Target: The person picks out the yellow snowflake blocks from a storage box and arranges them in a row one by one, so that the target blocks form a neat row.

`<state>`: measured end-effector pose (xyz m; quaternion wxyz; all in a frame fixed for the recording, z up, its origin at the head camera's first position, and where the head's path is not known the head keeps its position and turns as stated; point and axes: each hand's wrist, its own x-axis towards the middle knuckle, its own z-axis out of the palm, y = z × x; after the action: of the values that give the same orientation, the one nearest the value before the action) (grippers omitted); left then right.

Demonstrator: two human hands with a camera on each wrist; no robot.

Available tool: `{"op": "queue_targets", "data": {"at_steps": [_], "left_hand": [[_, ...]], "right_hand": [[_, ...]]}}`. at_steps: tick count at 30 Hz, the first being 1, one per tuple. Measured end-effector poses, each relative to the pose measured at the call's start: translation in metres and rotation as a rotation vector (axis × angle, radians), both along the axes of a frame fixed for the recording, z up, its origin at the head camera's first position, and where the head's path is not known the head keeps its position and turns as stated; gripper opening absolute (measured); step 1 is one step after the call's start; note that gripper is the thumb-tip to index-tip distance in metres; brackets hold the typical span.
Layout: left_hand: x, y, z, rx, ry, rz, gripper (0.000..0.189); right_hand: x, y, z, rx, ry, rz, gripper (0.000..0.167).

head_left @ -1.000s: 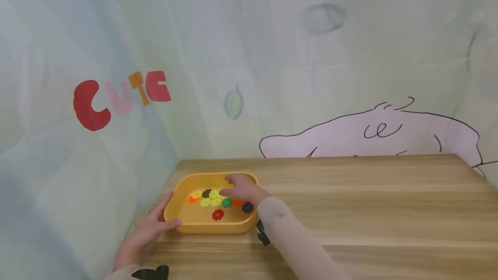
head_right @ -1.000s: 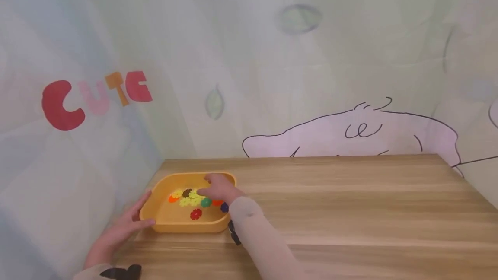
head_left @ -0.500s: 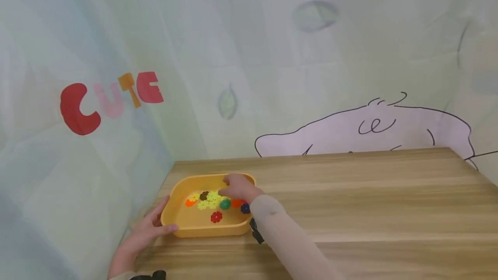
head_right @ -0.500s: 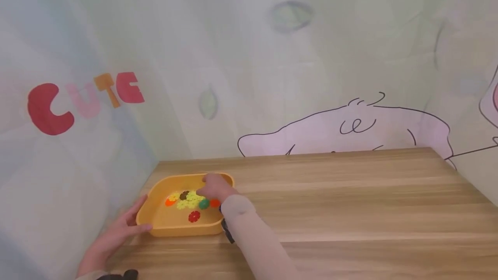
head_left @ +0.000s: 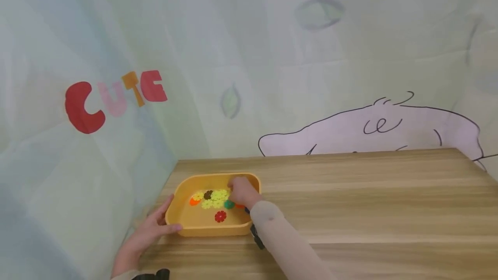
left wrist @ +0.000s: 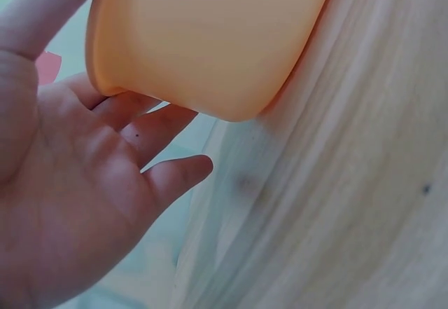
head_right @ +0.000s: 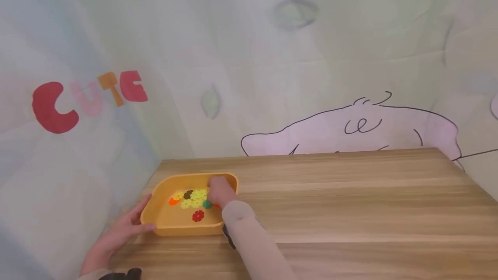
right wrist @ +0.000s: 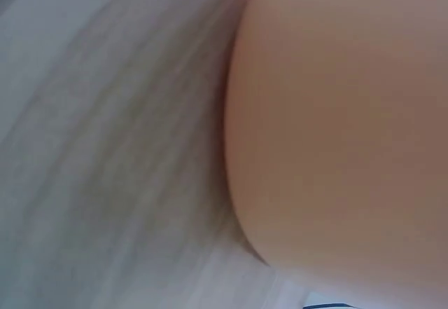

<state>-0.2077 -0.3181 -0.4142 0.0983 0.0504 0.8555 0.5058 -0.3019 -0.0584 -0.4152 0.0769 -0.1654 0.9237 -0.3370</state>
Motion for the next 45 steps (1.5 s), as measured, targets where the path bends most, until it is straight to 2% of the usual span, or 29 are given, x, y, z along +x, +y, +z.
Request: {"op": "queue_targets", "data": {"at_steps": [6,13,23,31,36,42,45], "left_hand": [[-0.004,0.003,0.000,0.003,-0.001,-0.002,0.097],[-0.005,0.004,0.001,0.071,-0.018,-0.009,0.097],[-0.007,0.005,-0.001,-0.001,-0.014,0.004,0.097],[-0.005,0.003,-0.002,0.022,-0.009,-0.014,0.096],[-0.004,0.002,-0.001,0.053,-0.017,0.001,0.097],[-0.001,0.000,0.000,0.048,-0.015,0.007,0.097],[-0.001,0.000,0.000,0.042,-0.015,0.010,0.097]], "right_hand": [[-0.003,0.004,-0.005,0.010,0.007,0.003,0.044],[-0.003,0.004,-0.005,0.017,-0.005,0.007,0.042],[-0.001,0.006,-0.003,0.021,-0.003,0.014,0.039],[0.001,0.005,0.000,0.031,-0.014,0.038,0.042],[0.001,0.008,0.009,0.018,0.030,0.079,0.040],[-0.003,0.024,0.033,-0.076,0.047,0.144,0.038],[-0.009,0.038,0.044,-0.102,0.048,0.144,0.038]]}}
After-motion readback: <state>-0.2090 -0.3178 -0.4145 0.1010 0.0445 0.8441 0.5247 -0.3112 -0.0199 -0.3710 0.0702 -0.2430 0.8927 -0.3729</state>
